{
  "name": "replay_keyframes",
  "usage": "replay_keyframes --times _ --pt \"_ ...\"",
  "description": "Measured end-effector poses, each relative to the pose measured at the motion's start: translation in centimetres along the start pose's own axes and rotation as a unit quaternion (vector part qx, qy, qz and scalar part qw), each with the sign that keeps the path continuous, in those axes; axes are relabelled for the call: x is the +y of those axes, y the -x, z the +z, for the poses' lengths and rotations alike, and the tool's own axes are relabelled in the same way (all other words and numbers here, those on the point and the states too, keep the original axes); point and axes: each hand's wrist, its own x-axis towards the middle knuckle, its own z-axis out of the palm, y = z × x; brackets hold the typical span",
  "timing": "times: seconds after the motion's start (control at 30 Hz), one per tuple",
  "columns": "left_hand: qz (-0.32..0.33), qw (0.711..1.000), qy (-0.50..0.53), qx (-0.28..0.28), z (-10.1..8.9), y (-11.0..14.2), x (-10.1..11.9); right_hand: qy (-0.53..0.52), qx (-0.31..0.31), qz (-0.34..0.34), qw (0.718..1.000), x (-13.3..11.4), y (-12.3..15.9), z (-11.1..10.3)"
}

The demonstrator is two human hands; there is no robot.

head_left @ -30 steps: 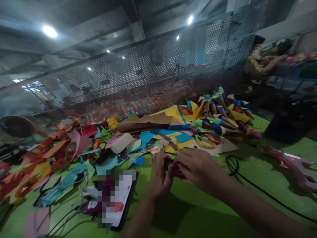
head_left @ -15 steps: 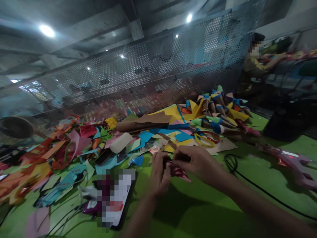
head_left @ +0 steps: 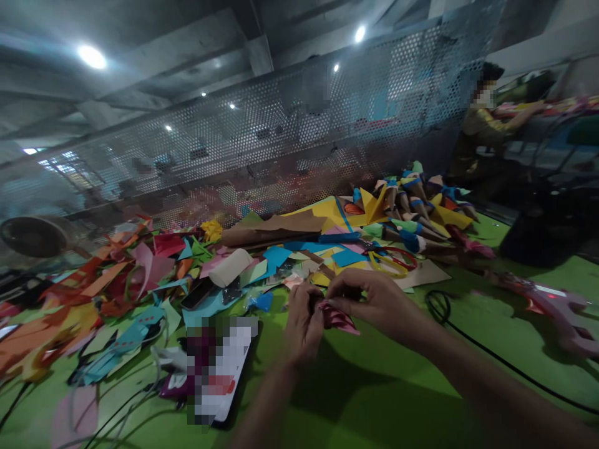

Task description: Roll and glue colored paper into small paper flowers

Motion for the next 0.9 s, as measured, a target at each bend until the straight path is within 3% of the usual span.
replay_keyframes --times 0.23,0.5,0.9 --pt "0.008 1.0 -0.001 0.007 0.2 0.0 -0.1 0.058 0.018 -0.038 0.997 -0.1 0.0 0.1" --pt "0.026 1.0 -0.009 -0.008 -0.1 -0.1 0.4 0.016 -0.015 0.001 1.0 0.0 0.0 -0.2" --pt "0.04 0.997 -0.056 -0.023 -0.2 -0.1 1.5 0.007 -0.008 0.013 1.0 0.4 0.1 0.3"
